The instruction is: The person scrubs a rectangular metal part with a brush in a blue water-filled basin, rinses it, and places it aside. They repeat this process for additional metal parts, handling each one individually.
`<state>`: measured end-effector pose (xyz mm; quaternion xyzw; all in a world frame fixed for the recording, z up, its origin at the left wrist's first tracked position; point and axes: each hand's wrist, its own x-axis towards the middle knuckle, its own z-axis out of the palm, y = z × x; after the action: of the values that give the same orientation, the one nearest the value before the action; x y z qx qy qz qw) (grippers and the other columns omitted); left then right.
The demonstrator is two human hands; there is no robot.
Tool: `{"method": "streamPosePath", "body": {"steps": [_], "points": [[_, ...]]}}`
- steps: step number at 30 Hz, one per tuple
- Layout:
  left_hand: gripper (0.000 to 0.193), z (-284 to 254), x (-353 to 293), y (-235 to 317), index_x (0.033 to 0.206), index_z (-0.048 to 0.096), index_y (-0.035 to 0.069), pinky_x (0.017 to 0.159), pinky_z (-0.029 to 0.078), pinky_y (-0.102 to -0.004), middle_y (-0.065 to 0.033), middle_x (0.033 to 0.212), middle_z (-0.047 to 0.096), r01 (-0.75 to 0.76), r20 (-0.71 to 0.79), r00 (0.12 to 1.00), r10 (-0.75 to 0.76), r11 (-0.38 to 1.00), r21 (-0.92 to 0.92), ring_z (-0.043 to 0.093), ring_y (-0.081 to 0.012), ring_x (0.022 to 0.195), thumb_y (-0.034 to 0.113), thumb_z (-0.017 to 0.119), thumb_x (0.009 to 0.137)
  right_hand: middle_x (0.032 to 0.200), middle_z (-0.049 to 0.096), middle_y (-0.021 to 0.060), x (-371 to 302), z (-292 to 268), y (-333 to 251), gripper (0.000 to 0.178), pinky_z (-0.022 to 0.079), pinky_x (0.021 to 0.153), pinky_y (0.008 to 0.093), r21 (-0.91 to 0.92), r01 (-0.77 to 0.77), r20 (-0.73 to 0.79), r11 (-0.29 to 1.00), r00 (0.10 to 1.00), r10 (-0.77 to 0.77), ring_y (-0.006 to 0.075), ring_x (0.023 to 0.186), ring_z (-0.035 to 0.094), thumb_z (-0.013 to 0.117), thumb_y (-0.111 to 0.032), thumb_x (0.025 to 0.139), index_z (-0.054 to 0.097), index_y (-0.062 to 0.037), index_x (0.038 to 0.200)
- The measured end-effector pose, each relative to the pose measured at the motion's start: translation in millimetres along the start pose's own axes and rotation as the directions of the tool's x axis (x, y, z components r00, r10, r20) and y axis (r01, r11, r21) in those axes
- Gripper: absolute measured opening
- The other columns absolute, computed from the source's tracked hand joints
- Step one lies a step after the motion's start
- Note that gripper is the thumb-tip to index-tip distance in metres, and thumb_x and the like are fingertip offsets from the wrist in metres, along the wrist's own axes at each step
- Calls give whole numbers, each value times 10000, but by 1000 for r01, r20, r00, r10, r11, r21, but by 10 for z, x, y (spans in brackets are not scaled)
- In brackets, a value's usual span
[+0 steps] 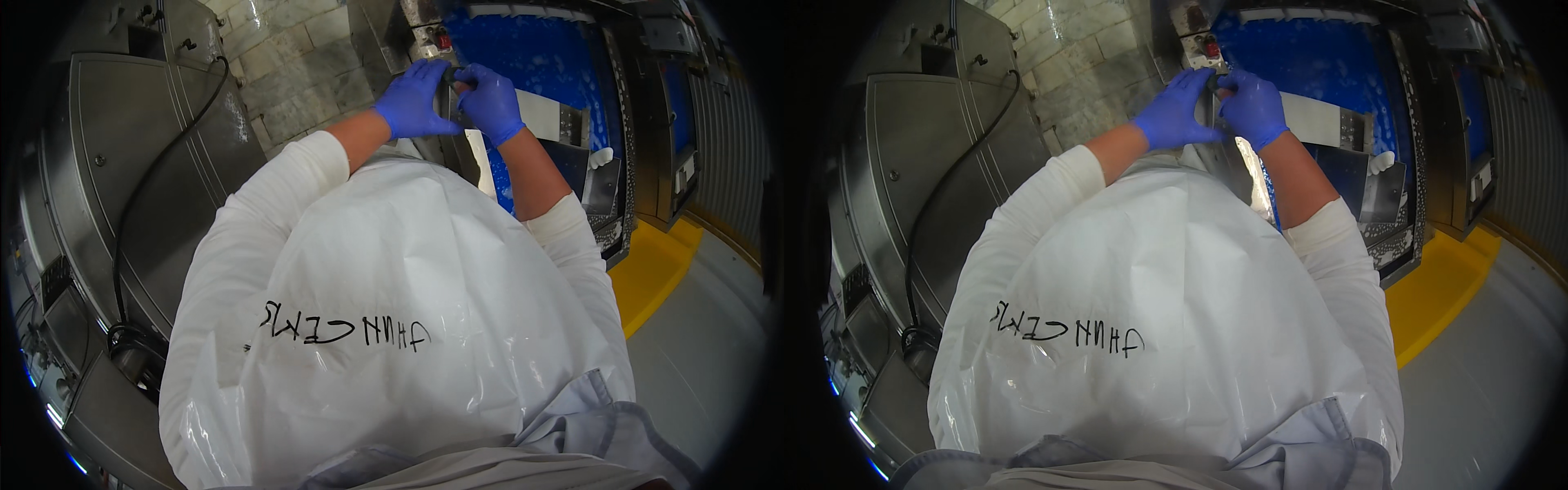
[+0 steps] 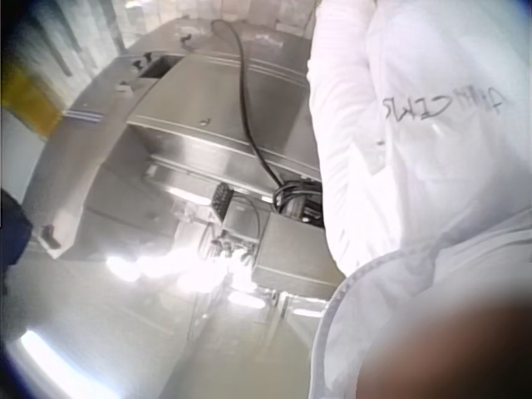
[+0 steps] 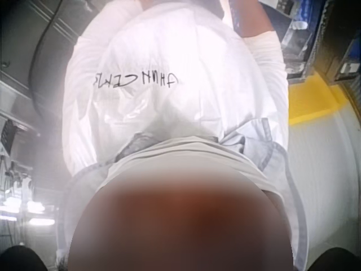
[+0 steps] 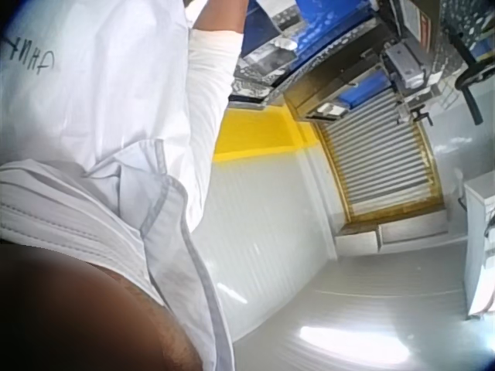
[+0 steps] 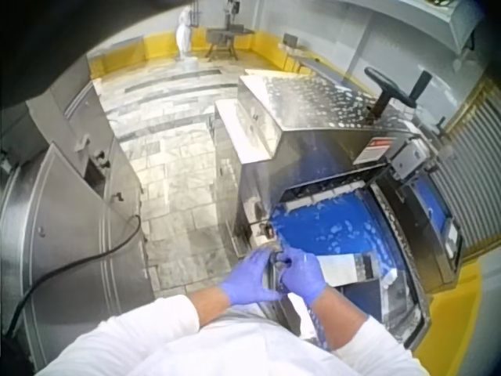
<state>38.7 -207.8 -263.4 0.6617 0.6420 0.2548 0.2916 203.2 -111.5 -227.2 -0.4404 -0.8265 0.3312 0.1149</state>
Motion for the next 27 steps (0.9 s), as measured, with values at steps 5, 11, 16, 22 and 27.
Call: {"method": "streamPosePath", "body": {"steps": [5, 11, 16, 22, 27], "points": [[1272, 99, 27, 45, 1577, 265, 33, 1181, 363, -487, -215, 1570, 373, 31, -50, 999, -18, 960, 277, 325, -408, 1483, 641, 851, 626, 924, 754, 143, -13, 1, 33, 230, 578, 692, 326, 87, 13, -20, 996, 1000, -11, 238, 758, 739, 742, -89, 880, 731, -57, 1107], [1097, -89, 74, 281, 1479, 370, -9, 1054, 483, -479, -215, 1391, 522, 92, 166, 974, -155, 937, 336, 489, -384, 1334, 550, 843, 662, 1012, 739, 180, -279, -2, 116, 240, 579, 810, 412, 29, -24, -14, 999, 1000, 24, 340, 896, 731, 694, -164, 898, 723, -93, 1125], [901, -17, -2, 223, 1379, 442, -33, 1001, 527, -458, -263, 1304, 553, 56, 169, 979, -116, 944, 325, 568, -396, 1218, 419, 809, 690, 1022, 727, 183, -562, -79, -58, 226, 559, 858, 448, -155, 75, 90, 985, 994, -62, 381, 965, 698, 652, -165, 906, 717, -97, 1112], [845, 63, 71, 117, 1360, 427, -64, 1009, 518, -460, -297, 1271, 545, 18, 199, 975, -101, 925, 380, 552, -439, 1209, 360, 769, 714, 1042, 723, 171, -76, -43, 39, 222, 555, 857, 459, -70, 83, 17, 994, 997, -82, 379, 964, 694, 620, -166, 913, 722, -110, 1102], [997, 56, 8, 113, 1441, 359, -28, 1053, 498, -459, -272, 1350, 510, 41, 188, 976, -114, 934, 354, 505, -417, 1286, 378, 841, 668, 1082, 719, 168, -599, -60, 36, 244, 556, 863, 468, -184, 237, 184, 954, 962, -203, 373, 964, 696, 620, -143, 924, 711, -119, 1149]]}}
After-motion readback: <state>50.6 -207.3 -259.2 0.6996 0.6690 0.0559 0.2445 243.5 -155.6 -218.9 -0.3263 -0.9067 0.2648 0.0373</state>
